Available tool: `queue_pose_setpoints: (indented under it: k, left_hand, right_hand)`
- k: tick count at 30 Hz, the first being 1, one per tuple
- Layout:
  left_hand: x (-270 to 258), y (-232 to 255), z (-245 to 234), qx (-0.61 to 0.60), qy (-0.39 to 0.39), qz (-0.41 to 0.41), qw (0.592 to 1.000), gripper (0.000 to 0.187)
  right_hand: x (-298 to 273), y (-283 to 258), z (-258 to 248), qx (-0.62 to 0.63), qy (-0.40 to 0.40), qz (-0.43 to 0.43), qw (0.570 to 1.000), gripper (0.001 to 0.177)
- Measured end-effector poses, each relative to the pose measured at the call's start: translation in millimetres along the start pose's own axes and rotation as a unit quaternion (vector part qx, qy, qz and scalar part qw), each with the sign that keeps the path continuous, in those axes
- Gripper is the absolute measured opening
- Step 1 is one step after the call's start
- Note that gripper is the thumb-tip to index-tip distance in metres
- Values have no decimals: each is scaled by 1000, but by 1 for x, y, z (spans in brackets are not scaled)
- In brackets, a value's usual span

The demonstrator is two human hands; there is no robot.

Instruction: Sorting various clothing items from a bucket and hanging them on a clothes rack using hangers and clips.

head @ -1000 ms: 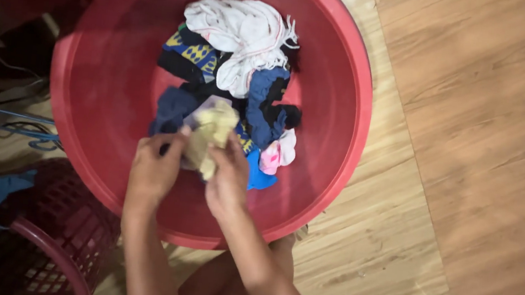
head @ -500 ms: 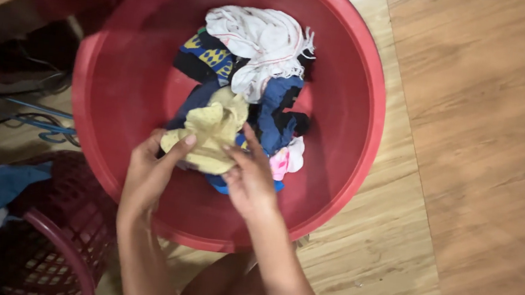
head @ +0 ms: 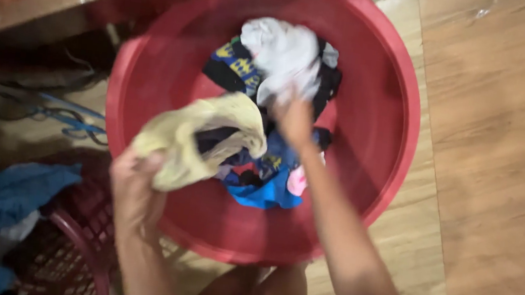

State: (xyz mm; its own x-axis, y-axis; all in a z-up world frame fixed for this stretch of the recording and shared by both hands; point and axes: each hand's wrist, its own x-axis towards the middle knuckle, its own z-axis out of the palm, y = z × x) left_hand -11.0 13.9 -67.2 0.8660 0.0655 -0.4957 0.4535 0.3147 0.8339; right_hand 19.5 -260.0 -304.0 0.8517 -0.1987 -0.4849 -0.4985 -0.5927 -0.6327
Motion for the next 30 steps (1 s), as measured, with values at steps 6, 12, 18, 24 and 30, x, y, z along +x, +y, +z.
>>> queue_pose_setpoints:
  k: [6, 12, 18, 24, 30]
  left_hand:
    - [-3, 30, 27, -192, -31, 183, 964, 90]
    - [-3, 30, 17, -290, -7, 206, 934, 93]
    - [-1, 10, -2, -252, -10, 153, 955, 70]
    - [0, 27, 29, -178, 33, 126, 975, 68]
    - [6, -17, 11, -41, 102, 100, 989, 48]
  right_hand:
    - [-155, 72, 163, -98, -374, -95, 917, 31]
    - [-77, 84, 96, -28, -63, -240, 968, 13]
    - [10, 9, -47, -17, 454, -117, 883, 82]
    - [-56, 35, 8, 197, 228, -98, 948, 12]
    - [-243, -15, 24, 231, 66, -45, 970, 23]
